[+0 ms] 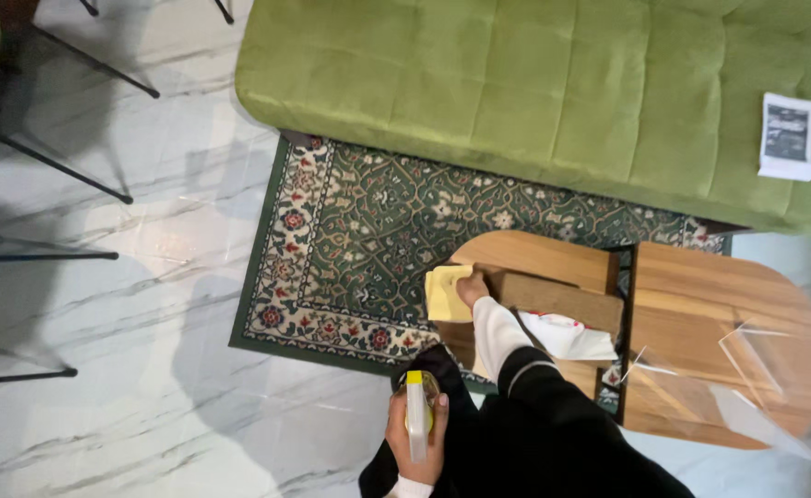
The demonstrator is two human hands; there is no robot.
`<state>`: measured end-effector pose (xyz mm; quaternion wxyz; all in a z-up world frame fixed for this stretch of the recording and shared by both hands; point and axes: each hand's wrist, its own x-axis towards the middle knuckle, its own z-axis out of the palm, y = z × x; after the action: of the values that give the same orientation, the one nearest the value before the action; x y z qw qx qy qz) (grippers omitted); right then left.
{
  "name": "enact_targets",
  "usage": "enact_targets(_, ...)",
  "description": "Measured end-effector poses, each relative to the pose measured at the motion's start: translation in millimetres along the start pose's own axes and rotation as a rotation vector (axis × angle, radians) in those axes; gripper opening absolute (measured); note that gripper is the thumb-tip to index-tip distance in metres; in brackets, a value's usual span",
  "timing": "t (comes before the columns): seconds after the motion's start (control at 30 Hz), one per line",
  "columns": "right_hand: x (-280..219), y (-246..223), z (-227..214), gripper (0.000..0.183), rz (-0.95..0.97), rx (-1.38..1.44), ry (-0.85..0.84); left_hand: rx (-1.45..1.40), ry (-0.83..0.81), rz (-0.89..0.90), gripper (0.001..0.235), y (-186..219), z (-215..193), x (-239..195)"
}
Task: The person cleans several acrylic sheets by spraying them with a liquid and wiping them with a paper towel.
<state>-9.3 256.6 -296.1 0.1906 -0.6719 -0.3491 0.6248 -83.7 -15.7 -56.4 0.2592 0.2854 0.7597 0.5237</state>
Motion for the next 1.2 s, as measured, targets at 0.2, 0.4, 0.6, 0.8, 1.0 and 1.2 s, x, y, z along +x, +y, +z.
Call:
enact_targets(0.2, 8, 44, 23, 0.055, -0.188, -0.581, 0.286, -0.015, -0.036, -0.017, 0.033, -43, -20, -16)
enact_targets(0.4, -21, 25, 20, 0.061, -0.542, -0.948, 0.398, -0.013, -0.059, -0.036, 0.034, -31, -35, -14)
enact_targets(0.6, -117, -40, -22, 0.044, -0.594, -0.311, -0.009, -0.05, -0.178, -0.066, 0.027, 15, -37, 8)
enact_targets(0.8, -283, -139, -138, 0.065, -0.725, 0.003, -0.797, 0.085, -0.481, 0.246, 0.027, 87, -21, 33)
enact_targets(1.0, -399, -149, -193, 0.099, -0.86, -0.526, -0.602, -0.155, -0.637, 0.574, 0.054, 145, 31, 4)
enact_targets(1.2, -445, -74, -210, 0.081, -0.936, -0.333, 0.114, -0.148, -0.923, 0.665, 0.049, 158, 84, -58)
